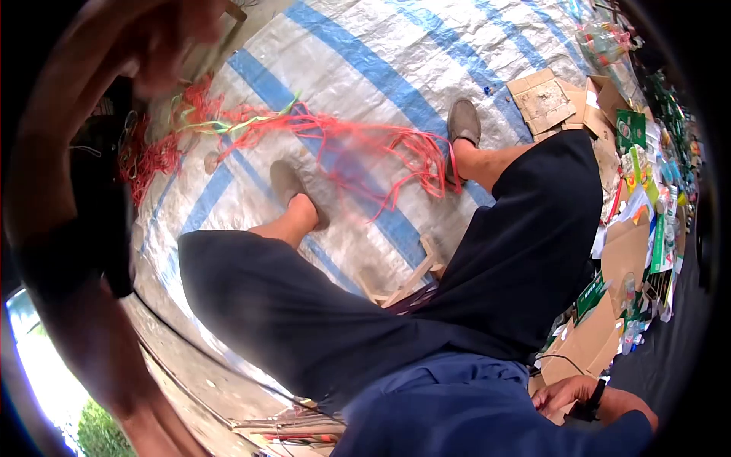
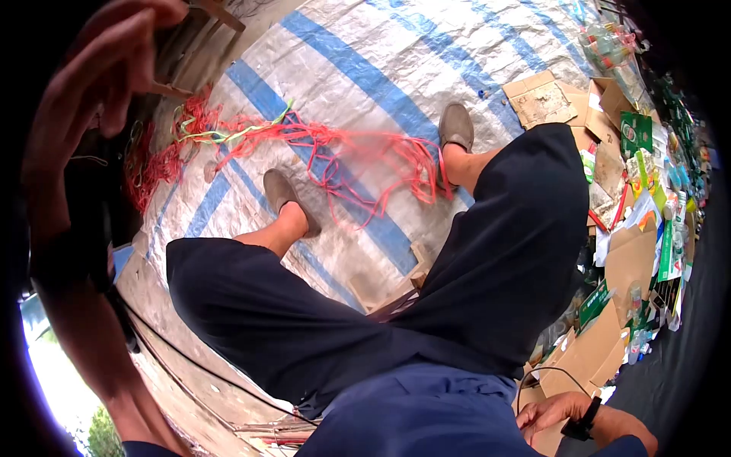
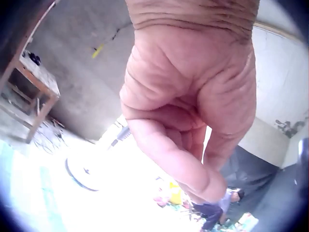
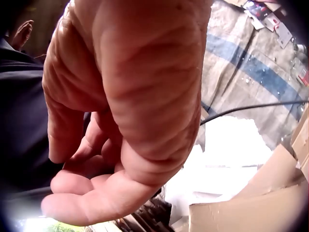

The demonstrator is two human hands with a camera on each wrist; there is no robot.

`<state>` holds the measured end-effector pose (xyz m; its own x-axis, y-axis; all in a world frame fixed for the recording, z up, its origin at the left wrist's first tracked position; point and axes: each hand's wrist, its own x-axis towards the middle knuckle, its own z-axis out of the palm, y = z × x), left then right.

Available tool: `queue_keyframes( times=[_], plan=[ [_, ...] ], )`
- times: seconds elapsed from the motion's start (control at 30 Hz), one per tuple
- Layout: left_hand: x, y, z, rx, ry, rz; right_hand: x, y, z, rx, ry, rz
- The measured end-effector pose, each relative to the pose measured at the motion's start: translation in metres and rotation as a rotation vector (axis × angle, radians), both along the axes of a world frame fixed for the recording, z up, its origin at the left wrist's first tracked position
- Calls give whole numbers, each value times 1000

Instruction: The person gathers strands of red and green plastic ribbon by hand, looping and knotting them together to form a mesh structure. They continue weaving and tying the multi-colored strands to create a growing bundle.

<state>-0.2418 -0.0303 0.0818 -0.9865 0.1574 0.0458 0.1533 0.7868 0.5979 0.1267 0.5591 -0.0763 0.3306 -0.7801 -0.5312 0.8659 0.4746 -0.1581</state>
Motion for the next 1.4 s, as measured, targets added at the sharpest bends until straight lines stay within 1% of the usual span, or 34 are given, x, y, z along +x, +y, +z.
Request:
queue_keyframes(
  times=[0.07,0.1,0.17,0.2,0.27,0.33,0.4,0.47,0.5,0.53,0.6,0.67,0.73,0.77,0.8,0.83,0.87,0.9,0.93,1.0,1.03,1.1,1.13,1.2,1.27,1.33,1.4],
  plan=[
    [-7,19,-10,71,19,-34,-7,-5,-4,131,-342,145],
    [-11,25,-13,116,-1,-44,-25,-6,-2,137,-285,119],
    [-21,38,-27,203,-27,-56,-85,-37,21,163,-132,40],
    [-30,38,-34,258,-67,-50,-110,-55,34,171,-127,36],
    [-37,44,-42,341,-95,-45,-159,-89,57,74,565,148],
    [-51,43,-55,417,-133,-45,-197,-121,77,-12,911,137],
    [-53,37,-70,460,-134,-33,-231,-162,101,100,1272,184],
    [-53,28,-84,561,-143,6,-261,-196,104,77,1705,299],
    [-50,29,-90,580,-125,78,-277,-211,99,74,1794,296],
    [-48,24,-98,598,-127,102,-293,-226,91,69,1881,292],
    [-53,3,-132,615,-82,-42,-330,-258,74,189,1843,414],
    [-40,3,-146,716,-137,55,-367,-289,45,279,1842,559],
    [-31,7,-151,711,-132,103,-406,-308,-17,141,2025,652],
    [-24,10,-151,709,-136,117,-415,-322,-39,237,1958,697],
    [-20,13,-145,786,-155,122,-425,-335,-59,333,1899,737],
    [-16,15,-140,863,-176,121,-431,-340,-82,283,1934,750],
    [-12,15,-137,859,-177,125,-433,-343,-107,235,1962,765],
    [-7,15,-134,793,-158,137,-426,-341,-131,312,2035,699],
    [-3,14,-131,727,-141,151,-425,-341,-150,299,2122,705],
    [1,12,-127,746,-139,168,-417,-330,-196,416,2104,633],
    [0,10,-126,744,-118,197,-415,-325,-212,413,2103,630],
    [3,11,-122,773,-120,260,-404,-312,-241,690,2080,620],
    [3,12,-122,767,-122,265,-401,-301,-261,759,2087,617],
    [3,12,-122,775,-106,298,-390,-289,-280,953,2067,633],
    [3,11,-120,783,-74,303,-388,-274,-307,1013,2012,701],
    [3,9,-117,799,-45,312,-382,-263,-319,1019,2013,740],
    [2,1,-114,777,0,378,-378,-260,-323,1013,2095,810]
  ],
)
